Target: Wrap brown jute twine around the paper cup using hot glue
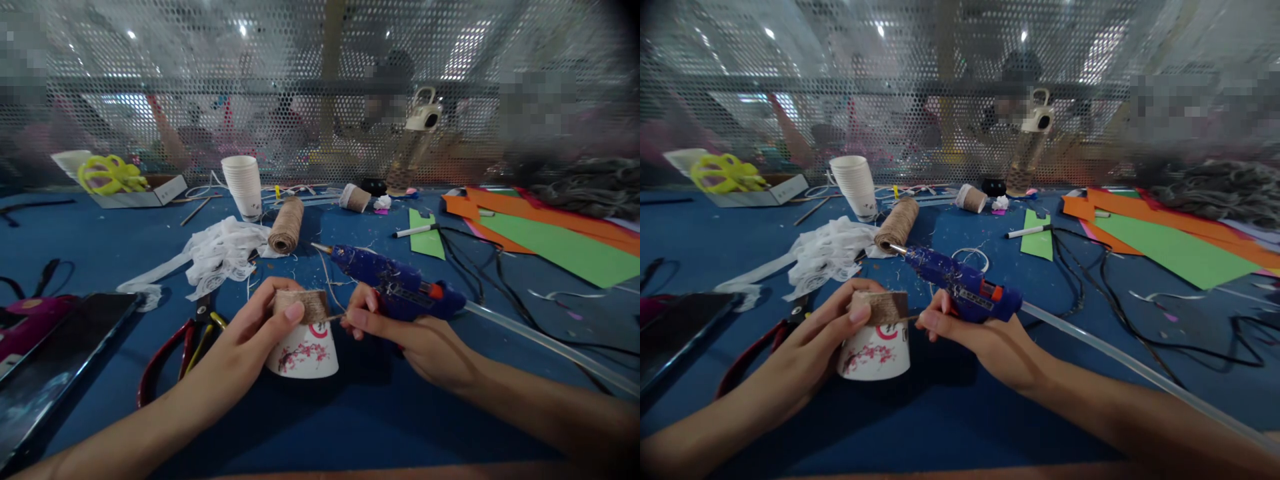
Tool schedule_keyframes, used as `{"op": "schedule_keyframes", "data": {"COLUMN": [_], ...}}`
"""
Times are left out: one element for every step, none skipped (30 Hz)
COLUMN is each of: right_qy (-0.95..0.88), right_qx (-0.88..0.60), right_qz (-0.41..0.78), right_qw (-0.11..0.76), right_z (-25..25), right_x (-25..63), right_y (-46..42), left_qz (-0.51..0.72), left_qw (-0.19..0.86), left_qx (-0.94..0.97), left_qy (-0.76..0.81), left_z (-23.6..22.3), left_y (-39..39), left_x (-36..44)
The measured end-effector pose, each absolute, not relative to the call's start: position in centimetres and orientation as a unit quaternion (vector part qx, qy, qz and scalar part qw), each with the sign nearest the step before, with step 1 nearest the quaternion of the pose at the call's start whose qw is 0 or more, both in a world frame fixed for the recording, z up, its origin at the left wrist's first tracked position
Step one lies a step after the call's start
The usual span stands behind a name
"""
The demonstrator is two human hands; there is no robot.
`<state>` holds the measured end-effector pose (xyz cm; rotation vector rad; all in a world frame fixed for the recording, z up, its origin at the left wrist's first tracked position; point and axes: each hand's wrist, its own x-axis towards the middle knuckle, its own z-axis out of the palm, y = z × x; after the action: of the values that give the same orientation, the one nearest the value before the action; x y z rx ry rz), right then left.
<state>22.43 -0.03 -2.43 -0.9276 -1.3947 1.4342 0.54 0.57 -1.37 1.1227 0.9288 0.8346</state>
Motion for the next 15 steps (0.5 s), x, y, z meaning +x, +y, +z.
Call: {"op": "schedule_keyframes", "data": {"right_qy": [-0.562,-0.561,-0.561,-0.563,-0.565,-0.567,-0.568,-0.567,-0.565,-0.563,-0.562,-0.561,-0.56,-0.561,-0.561], "right_qx": [-0.375,-0.375,-0.375,-0.376,-0.377,-0.378,-0.379,-0.38,-0.382,-0.385,-0.387,-0.389,-0.39,-0.39,-0.39], "right_qz": [0.582,0.583,0.584,0.584,0.584,0.583,0.583,0.585,0.586,0.587,0.587,0.587,0.587,0.585,0.585], "right_qw": [0.452,0.453,0.451,0.448,0.444,0.442,0.44,0.438,0.437,0.436,0.436,0.436,0.436,0.436,0.437], "right_z": [-2.44,-2.46,-2.48,-2.49,-2.5,-2.48,-2.46,-2.43,-2.39,-2.36,-2.34,-2.33,-2.35,-2.38,-2.42], "right_x": [22.42,22.42,22.43,22.44,22.45,22.45,22.44,22.42,22.39,22.36,22.34,22.32,22.32,22.33,22.36], "right_y": [-0.02,0.0,0.01,0.02,0.02,0.03,0.04,0.06,0.09,0.13,0.17,0.21,0.24,0.26,0.25], "left_qz": [0.369,0.37,0.372,0.374,0.377,0.379,0.381,0.382,0.383,0.384,0.385,0.385,0.385,0.386,0.385], "left_qw": [0.669,0.67,0.671,0.67,0.67,0.669,0.669,0.668,0.667,0.667,0.666,0.666,0.665,0.665,0.664], "left_qx": [0.498,0.498,0.499,0.499,0.501,0.502,0.505,0.507,0.509,0.51,0.51,0.51,0.51,0.512,0.515], "left_qy": [0.41,0.407,0.404,0.402,0.399,0.395,0.391,0.388,0.386,0.385,0.385,0.386,0.386,0.383,0.382], "left_z": [-1.41,-1.47,-1.53,-1.6,-1.66,-1.7,-1.73,-1.75,-1.76,-1.77,-1.78,-1.79,-1.81,-1.83,-1.86], "left_y": [0.55,0.54,0.53,0.53,0.54,0.55,0.56,0.57,0.58,0.58,0.57,0.55,0.53,0.5,0.47], "left_x": [0.48,0.43,0.38,0.34,0.32,0.31,0.3,0.3,0.3,0.3,0.29,0.27,0.25,0.23,0.21]}}
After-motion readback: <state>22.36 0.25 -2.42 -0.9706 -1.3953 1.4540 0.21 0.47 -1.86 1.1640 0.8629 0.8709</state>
